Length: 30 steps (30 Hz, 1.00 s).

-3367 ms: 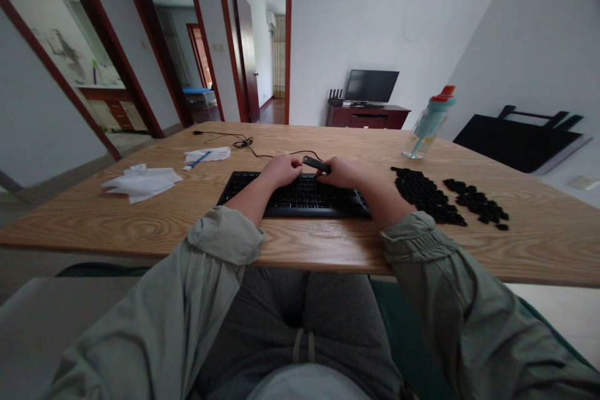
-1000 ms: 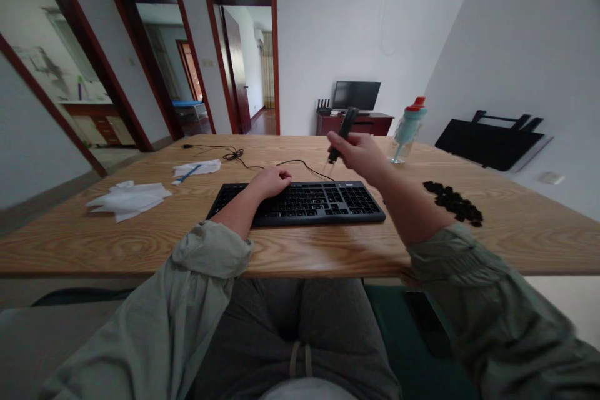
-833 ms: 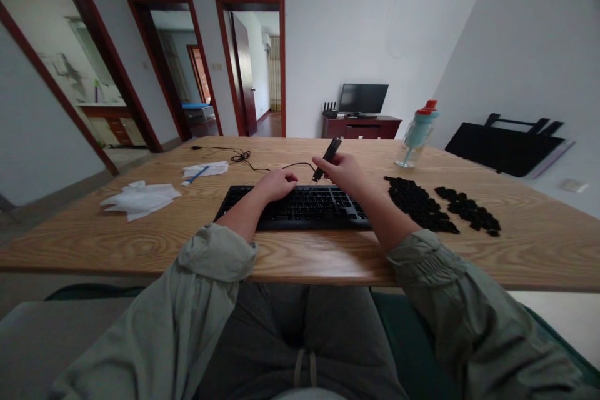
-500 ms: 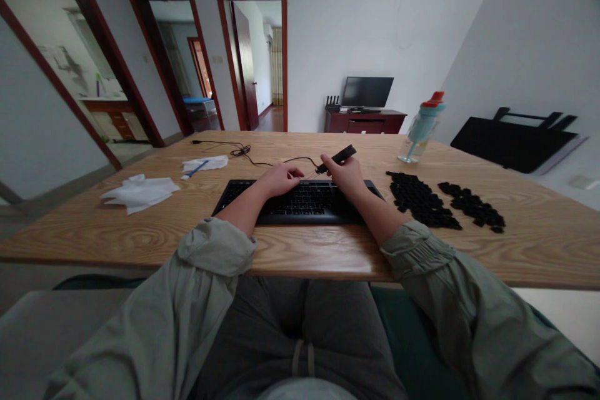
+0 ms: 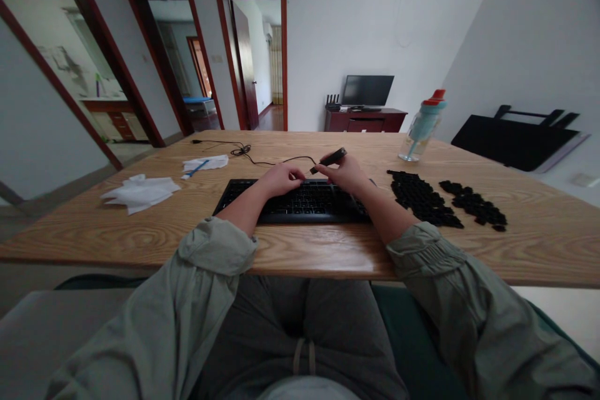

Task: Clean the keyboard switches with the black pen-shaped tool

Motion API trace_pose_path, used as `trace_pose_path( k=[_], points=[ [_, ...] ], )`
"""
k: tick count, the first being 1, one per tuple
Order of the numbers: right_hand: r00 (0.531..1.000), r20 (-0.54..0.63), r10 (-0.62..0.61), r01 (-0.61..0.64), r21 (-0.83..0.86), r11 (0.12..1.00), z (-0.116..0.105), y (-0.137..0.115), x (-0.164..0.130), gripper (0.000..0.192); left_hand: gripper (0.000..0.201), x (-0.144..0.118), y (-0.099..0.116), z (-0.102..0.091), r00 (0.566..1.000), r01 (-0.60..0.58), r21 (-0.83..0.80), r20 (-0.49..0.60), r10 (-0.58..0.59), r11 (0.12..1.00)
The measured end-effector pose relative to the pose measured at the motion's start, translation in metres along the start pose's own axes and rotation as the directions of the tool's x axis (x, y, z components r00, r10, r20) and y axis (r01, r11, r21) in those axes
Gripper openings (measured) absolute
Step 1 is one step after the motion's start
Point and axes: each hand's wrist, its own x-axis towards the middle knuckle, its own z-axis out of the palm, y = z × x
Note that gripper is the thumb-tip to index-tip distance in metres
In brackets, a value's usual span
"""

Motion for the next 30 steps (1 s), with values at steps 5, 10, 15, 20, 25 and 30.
trace_pose_path(
  k=[5,10,15,20,25,30],
  points=[
    [0.991,0.123,-0.053,0.038,0.126,0.991,-0.011,-0.006,-0.003,0.028,0.024,0.002,-0.003,0.002,0.995,0.022,0.007,-0.101,-0.021,1.0],
    [0.984,0.168,-0.054,0.024,0.175,0.984,-0.015,-0.005,-0.003,0.027,0.023,0.002,-0.004,0.002,0.999,0.005,0.007,-0.044,-0.004,1.0],
    [0.979,0.199,-0.052,0.023,0.147,0.989,-0.012,-0.004,-0.002,0.024,0.023,0.002,-0.007,0.002,1.0,-0.023,0.02,0.014,0.022,1.0],
    [0.985,0.164,-0.044,0.029,0.094,0.995,-0.01,-0.007,-0.003,0.02,0.023,0.004,-0.011,0.004,0.999,-0.052,0.029,0.011,0.051,0.998],
    [0.992,0.125,-0.022,0.009,0.101,0.995,-0.006,-0.008,-0.004,0.018,0.022,0.004,-0.009,0.005,0.996,-0.09,0.085,0.005,0.09,0.992],
    [0.997,0.072,-0.019,0.008,0.145,0.989,0.003,-0.001,0.0,0.017,0.021,0.004,-0.005,0.004,0.994,-0.111,0.159,-0.006,0.113,0.981]
  ],
)
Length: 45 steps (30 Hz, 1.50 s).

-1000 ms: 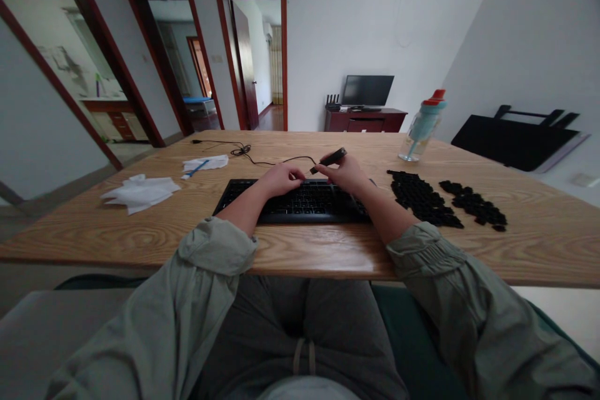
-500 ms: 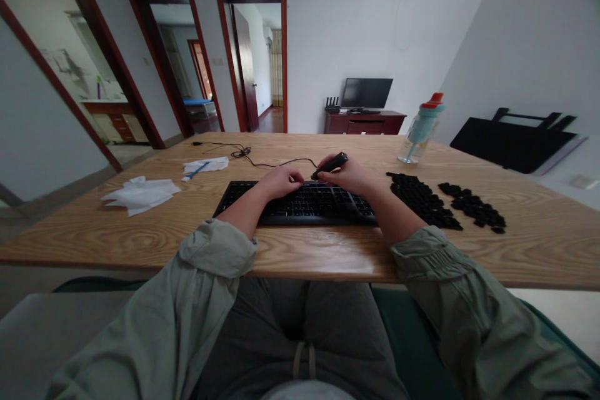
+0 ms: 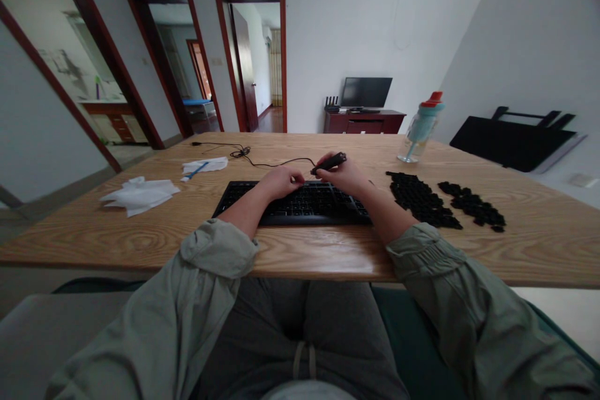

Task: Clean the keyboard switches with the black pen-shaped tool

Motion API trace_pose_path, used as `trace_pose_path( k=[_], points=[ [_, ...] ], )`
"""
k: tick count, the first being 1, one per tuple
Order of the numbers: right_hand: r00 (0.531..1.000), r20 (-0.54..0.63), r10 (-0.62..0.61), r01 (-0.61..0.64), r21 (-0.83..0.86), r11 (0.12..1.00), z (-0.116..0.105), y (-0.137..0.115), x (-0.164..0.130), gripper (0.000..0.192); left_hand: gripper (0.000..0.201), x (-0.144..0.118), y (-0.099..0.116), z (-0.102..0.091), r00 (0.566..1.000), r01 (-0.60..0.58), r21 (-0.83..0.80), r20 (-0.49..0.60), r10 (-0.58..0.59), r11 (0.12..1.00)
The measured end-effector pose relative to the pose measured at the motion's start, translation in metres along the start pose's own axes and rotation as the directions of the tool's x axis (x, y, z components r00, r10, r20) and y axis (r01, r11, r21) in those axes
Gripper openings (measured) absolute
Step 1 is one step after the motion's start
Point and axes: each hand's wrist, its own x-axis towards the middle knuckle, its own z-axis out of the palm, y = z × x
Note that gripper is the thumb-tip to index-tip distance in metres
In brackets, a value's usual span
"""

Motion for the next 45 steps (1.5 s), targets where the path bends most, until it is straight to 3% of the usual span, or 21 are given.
trace_pose_path(
  k=[5,9,14,19,25,32,37,45],
  points=[
    [0.999,0.033,-0.02,0.022,-0.055,0.998,-0.001,-0.001,-0.002,0.013,0.02,0.0,0.003,-0.001,1.0,-0.013,0.08,-0.006,0.014,0.997],
    [0.995,0.09,0.053,-0.055,0.02,0.998,0.0,-0.005,-0.006,0.004,0.02,-0.001,0.004,-0.001,0.998,-0.059,0.157,0.024,0.056,0.986],
    [0.993,0.114,0.045,-0.048,0.029,0.998,0.004,0.001,-0.003,0.004,0.02,-0.001,0.005,0.001,0.997,-0.082,0.211,0.014,0.08,0.974],
    [0.997,0.071,0.027,-0.036,0.131,0.991,0.006,0.01,0.005,0.007,0.023,-0.002,0.009,-0.001,0.999,-0.038,0.222,0.009,0.037,0.974],
    [1.0,-0.016,-0.023,0.024,0.071,0.997,0.009,0.017,0.011,0.018,0.024,-0.001,0.013,-0.002,1.0,-0.004,0.17,-0.004,0.005,0.985],
    [0.999,-0.026,-0.024,0.027,0.105,0.994,0.015,0.012,0.01,0.018,0.024,0.001,0.011,0.003,1.0,0.01,0.097,-0.018,-0.008,0.995],
    [0.999,-0.031,-0.028,0.031,0.123,0.992,0.017,0.016,0.011,0.017,0.024,0.002,0.011,0.004,0.999,-0.034,0.151,-0.03,0.039,0.988],
    [0.998,0.0,-0.067,0.067,-0.007,0.998,0.015,0.009,-0.003,0.008,0.025,0.0,0.012,0.002,0.994,-0.103,0.279,0.006,0.105,0.955]
  ],
)
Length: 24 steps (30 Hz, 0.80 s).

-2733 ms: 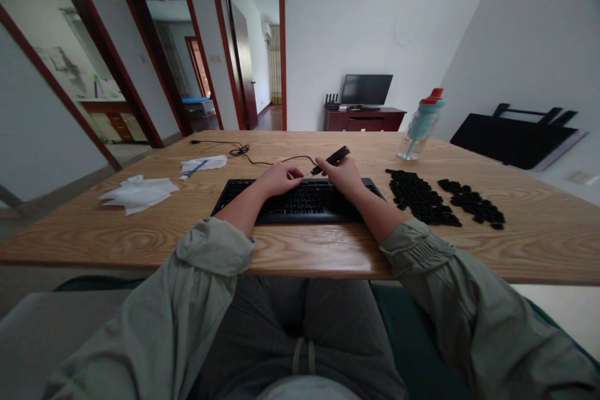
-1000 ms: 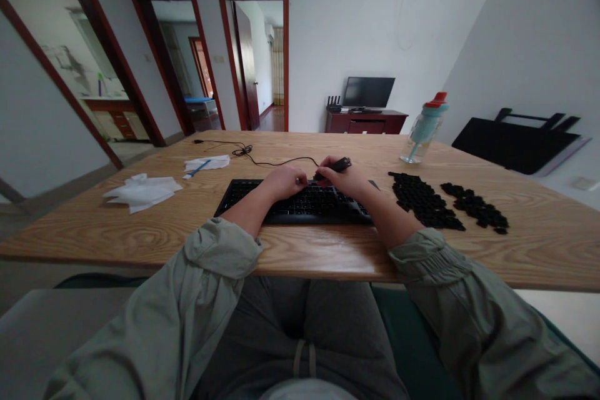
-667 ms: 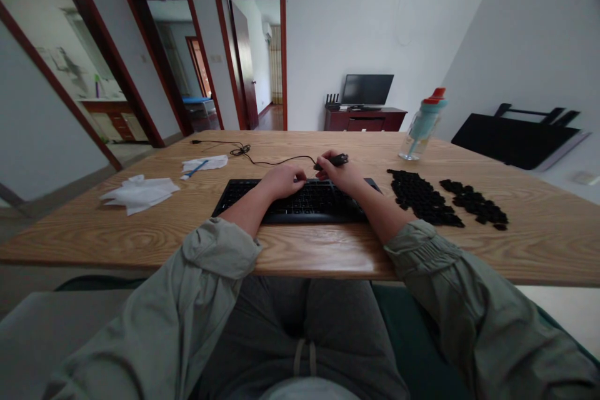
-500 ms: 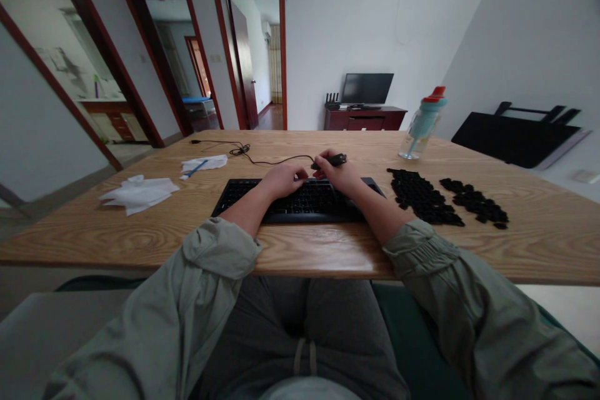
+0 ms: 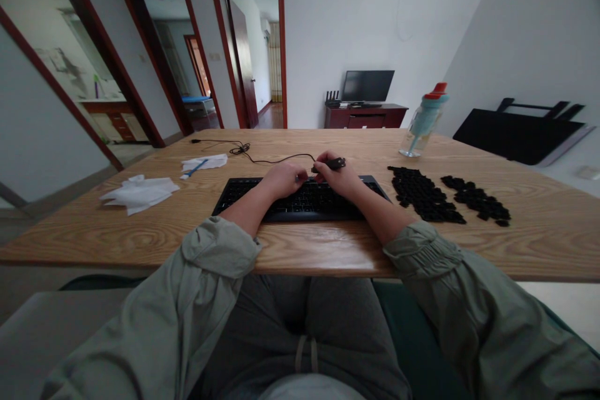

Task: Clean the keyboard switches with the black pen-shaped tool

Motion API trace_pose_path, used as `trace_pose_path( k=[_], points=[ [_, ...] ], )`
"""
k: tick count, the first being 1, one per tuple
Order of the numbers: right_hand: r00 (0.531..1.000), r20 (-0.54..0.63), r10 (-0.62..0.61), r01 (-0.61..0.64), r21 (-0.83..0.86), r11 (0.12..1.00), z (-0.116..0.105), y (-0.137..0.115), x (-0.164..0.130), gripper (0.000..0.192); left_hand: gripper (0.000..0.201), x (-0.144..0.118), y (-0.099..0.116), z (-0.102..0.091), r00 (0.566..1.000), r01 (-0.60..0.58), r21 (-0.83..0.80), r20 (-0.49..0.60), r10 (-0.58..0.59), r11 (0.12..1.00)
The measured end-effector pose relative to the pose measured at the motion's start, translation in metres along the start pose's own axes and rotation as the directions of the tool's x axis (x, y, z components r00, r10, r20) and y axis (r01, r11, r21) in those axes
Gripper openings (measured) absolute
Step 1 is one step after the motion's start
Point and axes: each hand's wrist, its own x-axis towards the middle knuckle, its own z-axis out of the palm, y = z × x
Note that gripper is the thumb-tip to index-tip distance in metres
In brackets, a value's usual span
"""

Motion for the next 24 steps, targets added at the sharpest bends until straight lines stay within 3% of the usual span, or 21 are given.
trace_pose_path(
  k=[4,8,15,19,21,24],
  points=[
    [0.998,0.024,-0.051,0.052,-0.028,0.998,-0.001,-0.005,-0.007,0.006,0.026,0.0,0.0,-0.001,1.0,-0.012,0.037,0.012,0.012,0.999],
    [0.994,0.074,-0.08,0.076,0.064,0.995,0.0,-0.008,-0.01,0.005,0.023,0.0,0.001,-0.002,1.0,-0.022,0.022,0.007,0.022,1.0],
    [0.994,0.109,0.007,-0.024,0.152,0.988,0.001,-0.007,-0.01,0.003,0.024,0.0,0.005,-0.003,0.999,0.007,0.076,0.04,-0.01,0.997],
    [0.991,0.135,0.025,-0.049,0.181,0.982,0.001,0.001,-0.01,0.006,0.028,0.001,0.009,-0.002,0.999,-0.049,0.128,0.018,0.047,0.991],
    [0.991,0.127,0.039,-0.056,0.136,0.989,-0.001,0.004,-0.01,0.01,0.027,0.002,0.01,-0.002,0.998,-0.062,0.13,0.012,0.061,0.99],
    [0.995,0.054,0.081,-0.076,-0.088,0.993,-0.007,0.004,-0.009,0.017,0.024,0.002,0.008,-0.001,0.999,-0.045,0.083,0.011,0.045,0.995]
  ],
)
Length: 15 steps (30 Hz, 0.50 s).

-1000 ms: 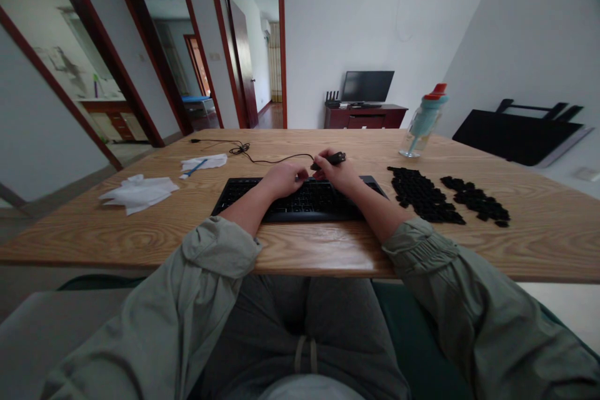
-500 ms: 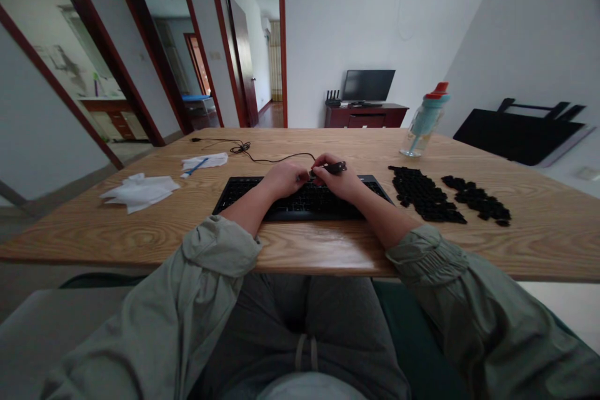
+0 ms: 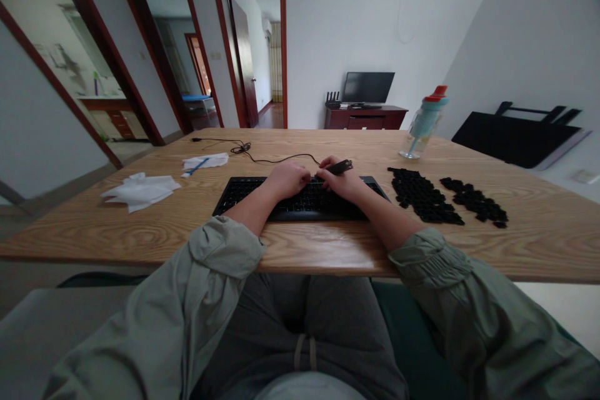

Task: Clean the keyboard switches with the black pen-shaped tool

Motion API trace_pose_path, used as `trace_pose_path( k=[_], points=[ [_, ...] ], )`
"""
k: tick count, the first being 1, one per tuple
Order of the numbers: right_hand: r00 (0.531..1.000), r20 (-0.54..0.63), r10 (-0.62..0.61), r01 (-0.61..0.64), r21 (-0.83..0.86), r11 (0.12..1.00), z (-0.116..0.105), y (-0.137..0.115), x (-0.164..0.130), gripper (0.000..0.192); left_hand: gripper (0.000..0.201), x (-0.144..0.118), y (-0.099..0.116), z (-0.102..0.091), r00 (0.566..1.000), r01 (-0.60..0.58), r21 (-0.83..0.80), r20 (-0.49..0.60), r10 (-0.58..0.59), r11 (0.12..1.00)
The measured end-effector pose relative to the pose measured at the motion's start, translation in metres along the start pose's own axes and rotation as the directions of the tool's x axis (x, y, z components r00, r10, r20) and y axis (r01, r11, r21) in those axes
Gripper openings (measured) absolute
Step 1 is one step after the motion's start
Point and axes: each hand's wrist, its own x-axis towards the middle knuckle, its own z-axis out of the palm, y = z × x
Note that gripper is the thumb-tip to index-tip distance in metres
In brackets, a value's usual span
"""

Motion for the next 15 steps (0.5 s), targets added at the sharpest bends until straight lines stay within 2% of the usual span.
trace_pose_path(
  k=[3,6,9,15],
  points=[
    [0.999,-0.006,0.037,-0.037,-0.135,0.99,-0.005,-0.001,0.0,0.018,0.023,-0.001,-0.006,0.001,0.999,0.047,-0.093,-0.01,-0.048,0.995],
    [0.997,0.079,0.013,-0.005,-0.091,0.996,-0.006,-0.002,-0.001,0.015,0.021,-0.003,-0.012,0.002,0.992,0.124,-0.185,-0.014,-0.129,0.975],
    [0.994,0.105,-0.016,0.022,-0.061,0.998,-0.004,-0.002,-0.002,0.013,0.021,-0.004,-0.015,0.001,0.984,0.175,-0.235,-0.001,-0.18,0.956],
    [0.995,0.086,-0.044,0.046,-0.023,0.999,-0.002,0.0,0.0,0.017,0.02,-0.004,-0.014,0.003,0.995,0.102,-0.268,0.006,-0.104,0.958]
  ],
)
